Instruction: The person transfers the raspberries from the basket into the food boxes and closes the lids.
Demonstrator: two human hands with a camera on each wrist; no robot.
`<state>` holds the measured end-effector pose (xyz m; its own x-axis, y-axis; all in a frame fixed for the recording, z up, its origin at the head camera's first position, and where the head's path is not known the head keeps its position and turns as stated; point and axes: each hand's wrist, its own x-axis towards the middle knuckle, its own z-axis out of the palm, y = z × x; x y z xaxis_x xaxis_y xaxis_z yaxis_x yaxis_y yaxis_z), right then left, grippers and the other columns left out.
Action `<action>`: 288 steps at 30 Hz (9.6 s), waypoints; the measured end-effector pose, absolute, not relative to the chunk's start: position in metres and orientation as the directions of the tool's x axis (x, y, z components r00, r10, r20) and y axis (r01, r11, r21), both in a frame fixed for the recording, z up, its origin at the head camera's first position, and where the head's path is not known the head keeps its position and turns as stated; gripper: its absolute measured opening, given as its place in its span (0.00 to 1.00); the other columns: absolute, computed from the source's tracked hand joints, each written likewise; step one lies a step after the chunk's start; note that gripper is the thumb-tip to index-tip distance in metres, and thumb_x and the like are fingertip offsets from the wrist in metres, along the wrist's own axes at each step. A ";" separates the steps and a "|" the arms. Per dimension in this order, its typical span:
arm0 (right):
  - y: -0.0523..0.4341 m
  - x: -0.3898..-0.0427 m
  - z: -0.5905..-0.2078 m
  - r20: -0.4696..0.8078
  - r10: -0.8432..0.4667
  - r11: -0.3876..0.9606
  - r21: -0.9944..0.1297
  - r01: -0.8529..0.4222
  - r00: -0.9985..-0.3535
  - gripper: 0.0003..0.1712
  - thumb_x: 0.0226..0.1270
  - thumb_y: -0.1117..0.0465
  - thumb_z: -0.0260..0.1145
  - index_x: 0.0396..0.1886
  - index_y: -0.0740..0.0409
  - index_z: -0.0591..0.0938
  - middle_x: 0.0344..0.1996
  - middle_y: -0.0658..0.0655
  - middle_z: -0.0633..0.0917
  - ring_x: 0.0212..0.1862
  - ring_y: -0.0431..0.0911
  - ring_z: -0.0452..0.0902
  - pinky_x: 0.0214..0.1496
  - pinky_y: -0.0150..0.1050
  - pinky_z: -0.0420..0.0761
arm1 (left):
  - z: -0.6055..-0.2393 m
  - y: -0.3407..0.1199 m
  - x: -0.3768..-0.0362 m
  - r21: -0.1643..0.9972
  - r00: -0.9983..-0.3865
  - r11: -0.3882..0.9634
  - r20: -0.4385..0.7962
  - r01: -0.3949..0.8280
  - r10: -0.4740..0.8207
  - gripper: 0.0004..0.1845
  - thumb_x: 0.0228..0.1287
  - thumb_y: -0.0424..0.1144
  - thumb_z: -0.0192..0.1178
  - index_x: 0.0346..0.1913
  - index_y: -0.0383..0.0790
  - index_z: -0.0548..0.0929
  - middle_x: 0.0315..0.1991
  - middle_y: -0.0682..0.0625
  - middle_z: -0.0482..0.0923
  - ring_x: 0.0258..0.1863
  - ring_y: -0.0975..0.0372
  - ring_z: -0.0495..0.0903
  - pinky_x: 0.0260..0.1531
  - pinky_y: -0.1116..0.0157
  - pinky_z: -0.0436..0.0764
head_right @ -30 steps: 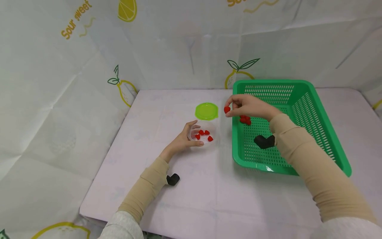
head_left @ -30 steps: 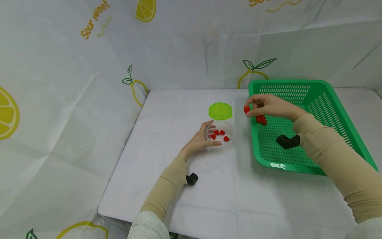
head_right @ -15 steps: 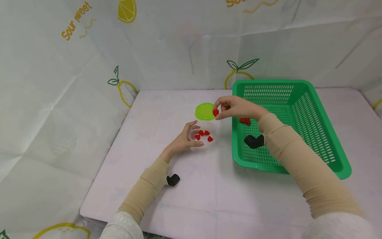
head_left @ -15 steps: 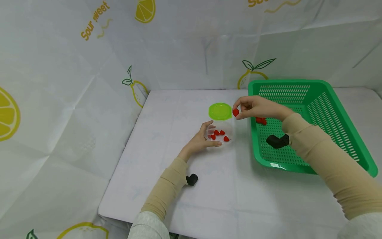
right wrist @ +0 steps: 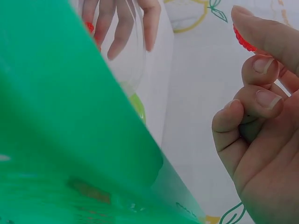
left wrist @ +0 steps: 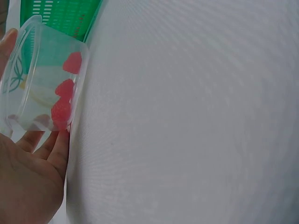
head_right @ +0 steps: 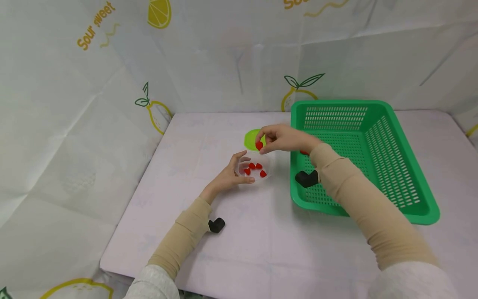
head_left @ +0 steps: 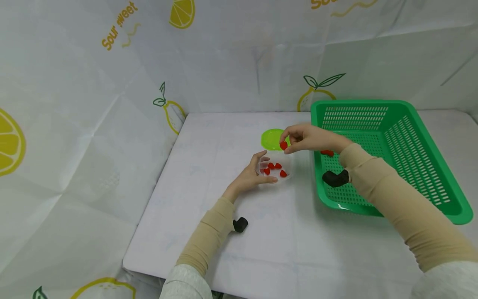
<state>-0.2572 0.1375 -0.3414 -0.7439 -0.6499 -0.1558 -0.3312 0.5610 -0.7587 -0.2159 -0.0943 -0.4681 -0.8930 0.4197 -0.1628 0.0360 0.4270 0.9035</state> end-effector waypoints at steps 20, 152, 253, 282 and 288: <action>0.116 -0.267 -0.346 -0.249 -0.692 0.615 -0.695 -0.373 -0.677 0.15 0.60 0.57 0.66 0.45 0.53 0.77 0.21 0.52 0.73 0.25 0.44 0.67 0.30 0.37 0.69 | -0.467 -0.094 -0.214 0.909 -0.892 0.415 -0.158 0.036 0.424 0.50 0.47 0.56 0.70 0.69 0.68 0.48 0.66 0.63 0.61 0.66 0.66 0.63 0.61 0.55 0.68; 0.265 -0.266 -0.394 -0.252 -0.326 0.633 -0.774 -0.012 -0.911 0.26 0.65 0.46 0.60 0.54 0.59 0.75 0.26 0.50 0.72 0.35 0.47 0.65 0.37 0.42 0.70 | -0.470 -0.096 -0.211 0.907 -0.894 0.417 -0.143 0.053 0.424 0.50 0.47 0.54 0.70 0.69 0.68 0.48 0.66 0.61 0.62 0.66 0.63 0.63 0.64 0.53 0.65; 0.237 -0.238 -0.352 -0.244 -0.439 0.646 -0.754 -0.115 -0.865 0.21 0.60 0.48 0.65 0.49 0.53 0.75 0.19 0.54 0.68 0.20 0.40 0.57 0.32 0.42 0.68 | -0.467 -0.092 -0.208 0.889 -0.900 0.456 -0.171 0.034 0.400 0.49 0.47 0.55 0.70 0.68 0.71 0.48 0.66 0.59 0.62 0.66 0.62 0.63 0.63 0.53 0.67; 0.148 -0.249 -0.337 -0.152 -0.598 0.569 -0.772 -0.284 -0.787 0.18 0.59 0.51 0.67 0.47 0.52 0.78 0.20 0.53 0.69 0.22 0.43 0.62 0.27 0.36 0.67 | -0.468 -0.092 -0.208 0.901 -0.899 0.432 -0.166 0.028 0.405 0.49 0.47 0.56 0.69 0.68 0.70 0.48 0.65 0.61 0.63 0.65 0.64 0.64 0.63 0.52 0.66; 0.132 -0.254 -0.344 -0.191 -0.643 0.584 -0.749 -0.313 -0.742 0.18 0.59 0.50 0.67 0.47 0.51 0.78 0.21 0.53 0.71 0.23 0.44 0.64 0.27 0.35 0.66 | -0.466 -0.092 -0.208 0.909 -0.896 0.417 -0.169 0.020 0.411 0.49 0.49 0.54 0.69 0.69 0.69 0.48 0.65 0.60 0.63 0.65 0.64 0.63 0.63 0.51 0.66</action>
